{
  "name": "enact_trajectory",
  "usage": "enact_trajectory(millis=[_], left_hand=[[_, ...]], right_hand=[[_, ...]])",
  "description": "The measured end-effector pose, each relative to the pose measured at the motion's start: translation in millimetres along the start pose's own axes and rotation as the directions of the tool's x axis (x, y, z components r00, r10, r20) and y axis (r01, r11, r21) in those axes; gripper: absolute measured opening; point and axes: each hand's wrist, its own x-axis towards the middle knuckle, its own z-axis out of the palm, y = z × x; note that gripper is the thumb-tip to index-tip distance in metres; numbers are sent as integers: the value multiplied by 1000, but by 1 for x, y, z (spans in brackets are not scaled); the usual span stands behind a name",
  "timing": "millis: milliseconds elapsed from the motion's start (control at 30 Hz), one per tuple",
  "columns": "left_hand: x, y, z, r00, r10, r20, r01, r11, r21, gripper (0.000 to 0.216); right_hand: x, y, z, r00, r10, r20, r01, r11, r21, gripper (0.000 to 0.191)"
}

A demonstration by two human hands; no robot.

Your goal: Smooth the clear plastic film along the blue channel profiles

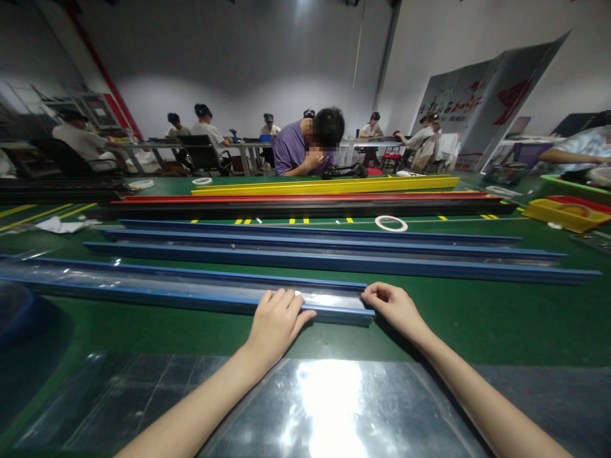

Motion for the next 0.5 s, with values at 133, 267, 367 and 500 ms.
enact_trajectory(millis=[133, 267, 367, 500], left_hand=[[0, 0, 0, 1000, -2, 9, 2, 1000, -7, 30], [1, 0, -1, 1000, -4, 13, 4, 1000, -14, 30], [1, 0, -2, 1000, -6, 19, 7, 1000, -14, 29], [1, 0, -1, 1000, -8, 16, 8, 1000, -15, 30]], right_hand=[[0, 0, 0, 1000, -2, 6, 2, 1000, 17, 23], [0, 1, 0, 1000, 0, 8, 0, 999, 34, 23], [1, 2, 1, 1000, 5, 12, -6, 999, 46, 22], [1, 3, 1, 1000, 13, 19, -14, 999, 52, 21]])
